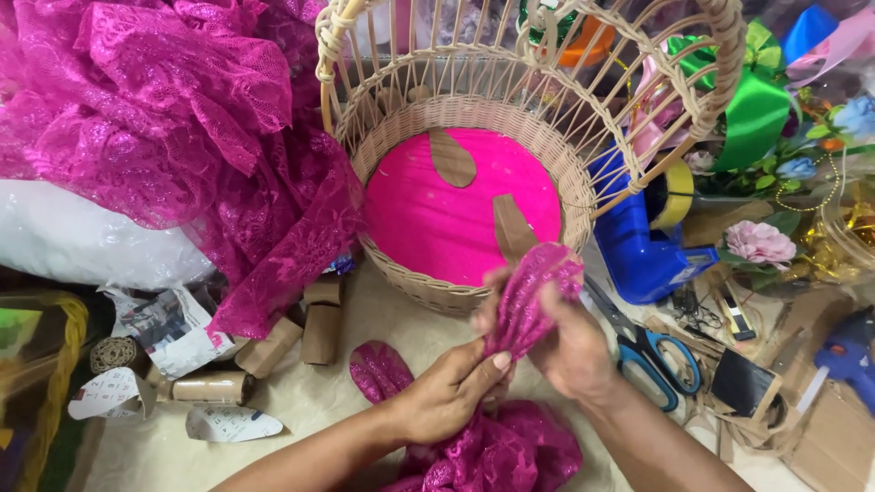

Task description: The person is bunching and shaping pink lace fabric to create decorative ruffles, likely for the wicker basket shown.

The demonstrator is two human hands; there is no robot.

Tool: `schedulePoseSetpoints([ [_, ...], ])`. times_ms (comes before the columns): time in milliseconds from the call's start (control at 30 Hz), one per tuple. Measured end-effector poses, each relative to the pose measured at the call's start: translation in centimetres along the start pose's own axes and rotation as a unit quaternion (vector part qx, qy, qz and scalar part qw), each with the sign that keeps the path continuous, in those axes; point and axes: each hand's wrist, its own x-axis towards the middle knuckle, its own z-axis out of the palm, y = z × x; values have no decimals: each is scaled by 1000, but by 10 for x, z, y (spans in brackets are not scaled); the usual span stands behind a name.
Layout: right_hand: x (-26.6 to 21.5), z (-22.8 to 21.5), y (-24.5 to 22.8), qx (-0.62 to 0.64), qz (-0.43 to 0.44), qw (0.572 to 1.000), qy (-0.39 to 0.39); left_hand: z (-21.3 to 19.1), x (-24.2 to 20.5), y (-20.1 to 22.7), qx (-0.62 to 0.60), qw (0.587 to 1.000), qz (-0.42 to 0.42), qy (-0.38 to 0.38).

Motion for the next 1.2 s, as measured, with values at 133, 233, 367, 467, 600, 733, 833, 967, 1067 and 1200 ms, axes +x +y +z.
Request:
schedulePoseSetpoints([
  [133, 8, 5, -26, -30, -46, 998, -21, -2, 0, -1, -33, 999, -8, 21],
  [233, 9, -3, -32, -34, -67, 995, 60, -4, 1, -4, 23, 999, -10, 24],
  [367, 4, 5, -34, -395, -181, 888, 149, -7, 4, -10, 46, 999, -11, 16],
  [467, -5, 8, -33, -682, -305, 656, 107, -9, 3, -16, 97, 995, -13, 21],
  [600, -10, 33, -25, -836, -363, 403, -83, -12, 2, -31, 170, 985, 7, -7],
  [733, -12, 39, -17, -821, -357, 422, -142, -18, 1, -33, 187, 978, 83, -42],
  [833, -19, 49, -28, -837, -319, 411, -167, -21, -2, -25, 177, 983, 48, -33],
  [967, -42, 55, -41, -864, -182, 422, -206, -25, -5, -19, 174, 981, 15, -81],
  [1067, -55, 44, -28, -918, -167, 286, -218, -26, -5, -26, 166, 979, 12, -117],
  [1200, -61, 40, -8, -939, -200, 183, -210, -22, -5, -36, 243, 961, 17, -133],
])
